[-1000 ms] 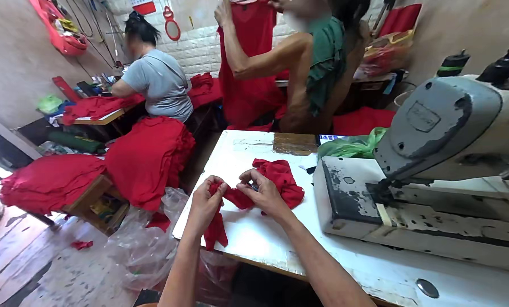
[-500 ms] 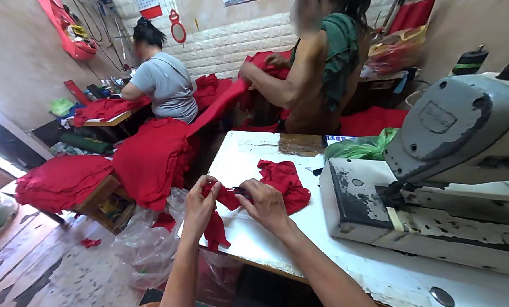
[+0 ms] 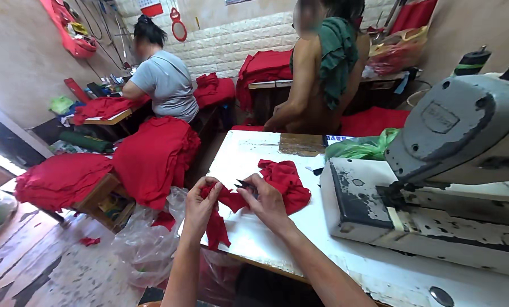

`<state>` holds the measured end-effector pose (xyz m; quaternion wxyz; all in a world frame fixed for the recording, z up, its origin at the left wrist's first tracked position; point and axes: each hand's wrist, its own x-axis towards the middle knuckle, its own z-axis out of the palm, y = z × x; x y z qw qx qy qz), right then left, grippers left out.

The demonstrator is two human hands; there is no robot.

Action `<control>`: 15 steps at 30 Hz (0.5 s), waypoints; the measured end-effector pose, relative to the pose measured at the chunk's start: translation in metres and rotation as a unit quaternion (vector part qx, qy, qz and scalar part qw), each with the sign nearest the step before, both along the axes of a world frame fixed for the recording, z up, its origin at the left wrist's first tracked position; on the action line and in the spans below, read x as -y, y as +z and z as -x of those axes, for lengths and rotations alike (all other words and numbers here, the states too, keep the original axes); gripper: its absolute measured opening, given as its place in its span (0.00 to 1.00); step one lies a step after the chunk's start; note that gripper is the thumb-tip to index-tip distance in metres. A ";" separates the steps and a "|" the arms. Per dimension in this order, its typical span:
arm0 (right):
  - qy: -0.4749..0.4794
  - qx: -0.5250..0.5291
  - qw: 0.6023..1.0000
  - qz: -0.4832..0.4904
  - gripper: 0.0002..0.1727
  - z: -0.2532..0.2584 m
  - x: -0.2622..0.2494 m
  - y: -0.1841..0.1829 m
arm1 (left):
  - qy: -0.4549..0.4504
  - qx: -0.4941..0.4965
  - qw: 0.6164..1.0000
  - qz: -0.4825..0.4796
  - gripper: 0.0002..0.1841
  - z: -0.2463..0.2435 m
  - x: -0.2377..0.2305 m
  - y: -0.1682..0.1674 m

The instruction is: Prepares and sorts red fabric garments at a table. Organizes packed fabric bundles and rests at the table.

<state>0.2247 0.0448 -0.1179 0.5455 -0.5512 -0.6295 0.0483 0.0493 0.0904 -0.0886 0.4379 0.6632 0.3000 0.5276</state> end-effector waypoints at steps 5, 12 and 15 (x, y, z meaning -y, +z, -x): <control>0.204 -0.277 0.935 0.087 0.13 -0.009 -0.001 0.011 | -0.051 0.029 0.997 0.045 0.04 -0.011 0.008 0.005; 0.197 -0.243 0.949 0.022 0.06 -0.008 -0.003 0.007 | -0.045 0.047 0.997 0.040 0.03 -0.025 0.009 -0.002; 0.193 -0.261 0.946 0.004 0.06 -0.010 -0.003 0.007 | -0.062 0.005 0.997 0.035 0.03 -0.026 0.010 -0.001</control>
